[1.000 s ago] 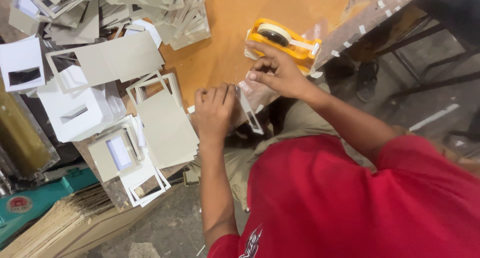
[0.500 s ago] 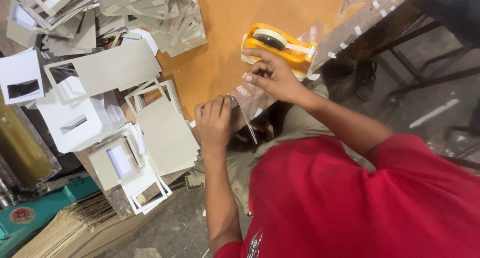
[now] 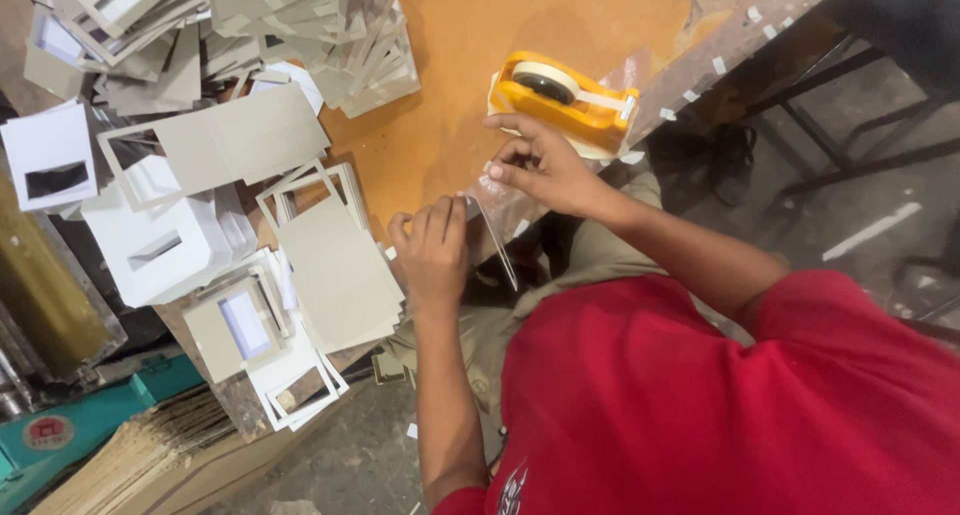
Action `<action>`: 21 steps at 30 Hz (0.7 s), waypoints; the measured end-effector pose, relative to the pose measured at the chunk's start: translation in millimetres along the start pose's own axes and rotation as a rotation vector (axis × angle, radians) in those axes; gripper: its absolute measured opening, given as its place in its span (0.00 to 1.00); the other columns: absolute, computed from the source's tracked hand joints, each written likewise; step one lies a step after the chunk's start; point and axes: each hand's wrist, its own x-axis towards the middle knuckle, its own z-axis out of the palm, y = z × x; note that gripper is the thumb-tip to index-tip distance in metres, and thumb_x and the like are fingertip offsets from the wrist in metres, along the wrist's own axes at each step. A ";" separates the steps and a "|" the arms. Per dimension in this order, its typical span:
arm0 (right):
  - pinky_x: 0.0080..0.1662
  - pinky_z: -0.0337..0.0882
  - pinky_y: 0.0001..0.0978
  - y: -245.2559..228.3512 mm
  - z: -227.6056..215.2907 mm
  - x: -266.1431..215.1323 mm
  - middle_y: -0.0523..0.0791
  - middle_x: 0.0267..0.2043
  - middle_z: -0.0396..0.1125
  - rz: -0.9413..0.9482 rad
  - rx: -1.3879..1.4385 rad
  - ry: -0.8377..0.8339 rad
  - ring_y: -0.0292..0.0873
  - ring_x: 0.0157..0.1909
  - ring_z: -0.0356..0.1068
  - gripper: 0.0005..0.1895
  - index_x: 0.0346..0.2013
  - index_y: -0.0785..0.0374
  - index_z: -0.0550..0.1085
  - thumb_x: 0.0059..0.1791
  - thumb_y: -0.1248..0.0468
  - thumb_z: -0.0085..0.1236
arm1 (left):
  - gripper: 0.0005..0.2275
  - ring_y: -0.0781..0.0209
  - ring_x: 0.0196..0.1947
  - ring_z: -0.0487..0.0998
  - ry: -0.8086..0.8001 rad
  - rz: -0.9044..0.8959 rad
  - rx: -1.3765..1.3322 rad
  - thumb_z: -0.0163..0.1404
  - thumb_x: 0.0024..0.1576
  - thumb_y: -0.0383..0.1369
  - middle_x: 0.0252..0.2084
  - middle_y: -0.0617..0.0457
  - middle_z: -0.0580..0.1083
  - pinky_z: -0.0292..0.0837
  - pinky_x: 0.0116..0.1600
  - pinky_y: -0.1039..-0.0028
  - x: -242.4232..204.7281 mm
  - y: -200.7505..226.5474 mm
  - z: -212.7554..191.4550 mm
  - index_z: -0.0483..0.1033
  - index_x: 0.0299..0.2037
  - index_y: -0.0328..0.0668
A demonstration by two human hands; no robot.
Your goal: The person assembles white picture frames by hand, inserting backing pieces and securing them with clear tape. The person handles multiple frames one at a time, aligning parts and applying tape to the edges.
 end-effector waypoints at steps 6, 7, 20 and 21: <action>0.47 0.71 0.26 5.1 10.2 2.7 0.42 0.41 0.69 0.020 0.108 -0.053 0.33 0.44 0.69 0.28 0.70 0.65 0.59 0.57 0.68 0.56 | 0.11 0.58 0.46 0.77 0.028 -0.047 -0.019 0.51 0.57 0.23 0.48 0.53 0.75 0.59 0.62 0.54 -0.9 2.9 2.3 0.78 0.50 0.39; 0.47 0.72 0.27 7.5 13.9 1.9 0.42 0.41 0.69 0.038 0.189 -0.047 0.33 0.44 0.69 0.27 0.69 0.65 0.59 0.56 0.68 0.56 | 0.11 0.58 0.47 0.77 0.038 -0.042 -0.024 0.51 0.58 0.24 0.48 0.53 0.75 0.58 0.61 0.54 -0.7 3.7 2.6 0.78 0.49 0.39; 0.50 0.71 0.27 39.9 37.9 -17.6 0.41 0.46 0.66 0.077 0.501 -0.064 0.34 0.45 0.67 0.22 0.67 0.65 0.61 0.58 0.67 0.52 | 0.09 0.55 0.50 0.76 0.089 -0.108 -0.103 0.55 0.58 0.27 0.49 0.51 0.75 0.58 0.62 0.56 -2.8 11.3 16.7 0.78 0.47 0.36; 0.50 0.71 0.28 40.1 37.1 -17.3 0.41 0.45 0.66 0.064 0.460 -0.038 0.34 0.45 0.67 0.22 0.66 0.65 0.61 0.58 0.67 0.52 | 0.09 0.56 0.50 0.76 0.088 -0.108 -0.100 0.55 0.58 0.26 0.48 0.51 0.75 0.58 0.62 0.56 -3.6 11.6 16.2 0.78 0.48 0.36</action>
